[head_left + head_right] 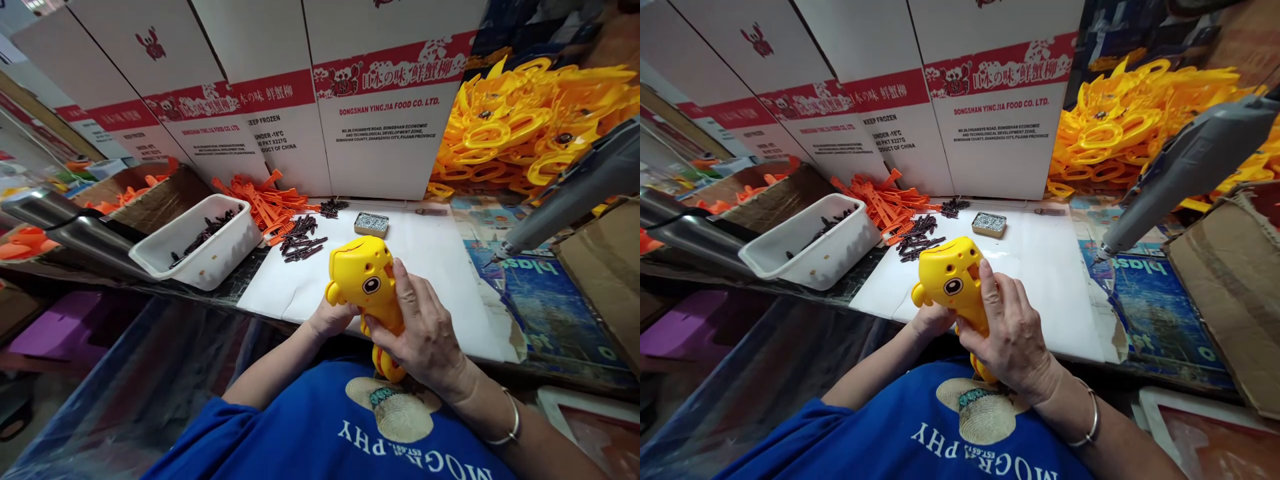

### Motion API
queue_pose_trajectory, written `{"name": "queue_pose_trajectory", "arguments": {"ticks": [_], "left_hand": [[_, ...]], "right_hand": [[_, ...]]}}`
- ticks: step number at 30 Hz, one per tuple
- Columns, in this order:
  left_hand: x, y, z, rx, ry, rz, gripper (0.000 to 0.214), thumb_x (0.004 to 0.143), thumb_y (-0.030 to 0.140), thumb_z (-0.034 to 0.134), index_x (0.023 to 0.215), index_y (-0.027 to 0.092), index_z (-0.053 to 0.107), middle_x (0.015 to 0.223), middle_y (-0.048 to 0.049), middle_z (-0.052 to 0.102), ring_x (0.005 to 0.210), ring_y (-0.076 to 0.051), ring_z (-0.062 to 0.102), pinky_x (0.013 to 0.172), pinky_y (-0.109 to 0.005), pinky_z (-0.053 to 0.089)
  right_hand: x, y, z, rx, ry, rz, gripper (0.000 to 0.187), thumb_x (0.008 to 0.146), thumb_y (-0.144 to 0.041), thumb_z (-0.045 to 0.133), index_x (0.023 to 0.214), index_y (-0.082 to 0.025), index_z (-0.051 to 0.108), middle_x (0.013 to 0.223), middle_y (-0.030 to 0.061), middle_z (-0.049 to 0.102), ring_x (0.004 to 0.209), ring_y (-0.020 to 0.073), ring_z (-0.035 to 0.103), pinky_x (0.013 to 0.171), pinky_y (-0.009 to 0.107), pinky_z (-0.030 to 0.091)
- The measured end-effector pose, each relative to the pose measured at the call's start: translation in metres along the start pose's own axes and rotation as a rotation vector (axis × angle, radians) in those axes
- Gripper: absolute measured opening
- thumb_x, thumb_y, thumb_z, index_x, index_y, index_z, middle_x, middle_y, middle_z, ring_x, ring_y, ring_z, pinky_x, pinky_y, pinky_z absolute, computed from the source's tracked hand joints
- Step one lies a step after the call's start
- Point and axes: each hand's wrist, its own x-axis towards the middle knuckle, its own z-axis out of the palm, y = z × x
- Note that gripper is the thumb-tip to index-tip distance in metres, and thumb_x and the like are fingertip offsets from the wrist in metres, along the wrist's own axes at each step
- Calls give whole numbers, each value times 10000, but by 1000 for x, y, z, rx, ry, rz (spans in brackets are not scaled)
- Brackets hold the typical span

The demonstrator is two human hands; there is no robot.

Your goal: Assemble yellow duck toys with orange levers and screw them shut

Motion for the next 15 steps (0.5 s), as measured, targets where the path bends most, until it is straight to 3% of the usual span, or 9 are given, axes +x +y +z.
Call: {"name": "queue_pose_trajectory", "arguments": {"ticks": [7, 15], "left_hand": [[-2, 3, -8, 95, -57, 13, 867, 589, 446, 955, 1354, 186, 643, 1382, -138, 680, 1319, -397, 612, 1152, -522, 484], [-9, 17, -6, 181, -94, 50, 702, 583, 419, 963, 1211, 200, 738, 1271, -130, 740, 1221, -375, 679, 1126, -529, 508]], "right_hand": [[-3, -2, 2, -6, 23, -20, 887, 953, -382, 600, 1649, -68, 149, 1122, 195, 611, 945, 302, 587, 739, 472, 625], [-9, -1, -2, -2, 91, -81, 905, 936, -325, 641, 1662, -116, 143, 1170, 205, 592, 978, 309, 588, 702, 461, 626]]}}
